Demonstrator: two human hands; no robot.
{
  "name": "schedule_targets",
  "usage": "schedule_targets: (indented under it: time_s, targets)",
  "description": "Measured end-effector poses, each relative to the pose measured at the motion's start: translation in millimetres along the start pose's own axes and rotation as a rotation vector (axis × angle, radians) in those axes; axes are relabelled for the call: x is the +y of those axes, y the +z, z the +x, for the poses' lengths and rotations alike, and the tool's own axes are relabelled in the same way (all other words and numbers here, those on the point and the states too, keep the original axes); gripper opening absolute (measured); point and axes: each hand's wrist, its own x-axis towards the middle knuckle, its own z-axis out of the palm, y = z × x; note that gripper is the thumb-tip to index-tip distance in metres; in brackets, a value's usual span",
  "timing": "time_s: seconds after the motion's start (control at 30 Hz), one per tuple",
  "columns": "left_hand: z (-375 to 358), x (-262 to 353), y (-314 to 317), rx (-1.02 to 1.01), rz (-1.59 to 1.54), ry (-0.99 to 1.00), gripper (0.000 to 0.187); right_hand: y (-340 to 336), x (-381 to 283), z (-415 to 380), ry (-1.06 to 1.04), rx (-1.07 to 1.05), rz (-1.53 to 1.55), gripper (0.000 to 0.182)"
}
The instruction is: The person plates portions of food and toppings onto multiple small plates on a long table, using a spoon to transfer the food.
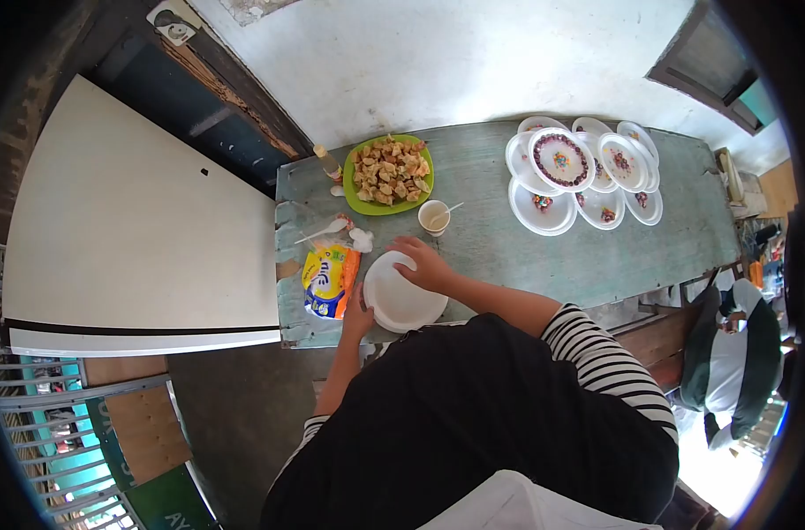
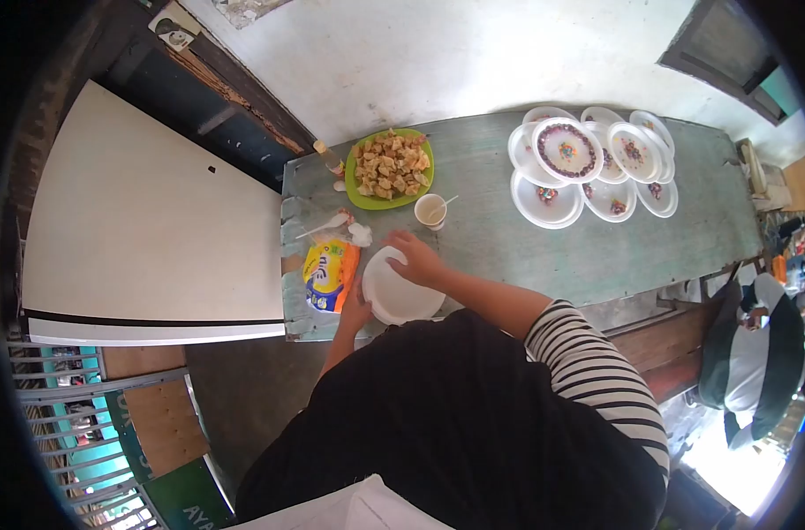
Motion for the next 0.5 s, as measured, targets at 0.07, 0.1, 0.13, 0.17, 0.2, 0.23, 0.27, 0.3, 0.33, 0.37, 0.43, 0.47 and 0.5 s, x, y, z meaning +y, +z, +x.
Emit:
schedule_targets:
  time_s: [0.07,0.1,0.13,0.17,0.2,0.23,0.27,0.3,0.33,0.37,0.43,0.47,0.5]
  targets:
    - [-4.9,5.1,-0.9,0.009,-0.028,0.023,0.07,-8.1,24.5,-25.0,0.118,-0.01,0.015,0.022]
    - [-7.1,7.8,-1.0,0.02,-0.06,0.042,0.068,-15.0,34.1,-38.4,0.236,-0.026,0.031,0.021]
    - [-8.1,11.8,-3.0,0.014,-0.06,0.044,0.068,-23.2,39.3,-50.2,0.305,0.002,0.015,0.02]
    - [-6.9,16.5,-6.0,0.051,0.167,0.181,0.066,-31.8,44.4,-62.0,0.375,0.03,-0.002,0.019]
    - [-6.7,25.1,-8.0,0.089,0.393,0.318,0.064,-41.1,50.4,-75.1,0.38,0.033,-0.006,0.019]
    - [-9.1,41.2,-9.8,0.081,0.392,0.319,0.064,-50.1,57.3,-89.7,0.417,0.044,-0.036,0.018]
    - [-10.8,63.3,-11.6,0.142,0.419,0.399,0.062,-58.2,62.4,-103.2,0.455,0.055,-0.066,0.017]
    - [-5.8,79.5,-9.9,0.203,0.445,0.48,0.059,-66.0,64.3,-115.0,0.463,0.059,-0.068,0.017]
    - [7.7,88.6,-4.4,0.175,0.362,0.553,0.063,-72.7,65.2,-126.1,0.481,0.092,-0.102,0.017]
    - [21.9,99.0,2.3,0.145,0.279,0.625,0.067,-77.5,66.6,-135.4,0.5,0.127,-0.135,0.016]
    - [22.9,149.7,19.4,0.02,0.0,0.502,0.084,-84.8,70.1,-149.0,0.523,0.194,-0.119,0.016]
    - [30.4,161.4,33.8,0.023,-0.047,0.468,0.093,-87.1,71.2,-154.4,0.537,0.254,-0.101,0.016]
    - [37.6,170.9,46.9,0.026,-0.093,0.434,0.102,-90.1,71.2,-157.0,0.546,0.262,-0.101,0.016]
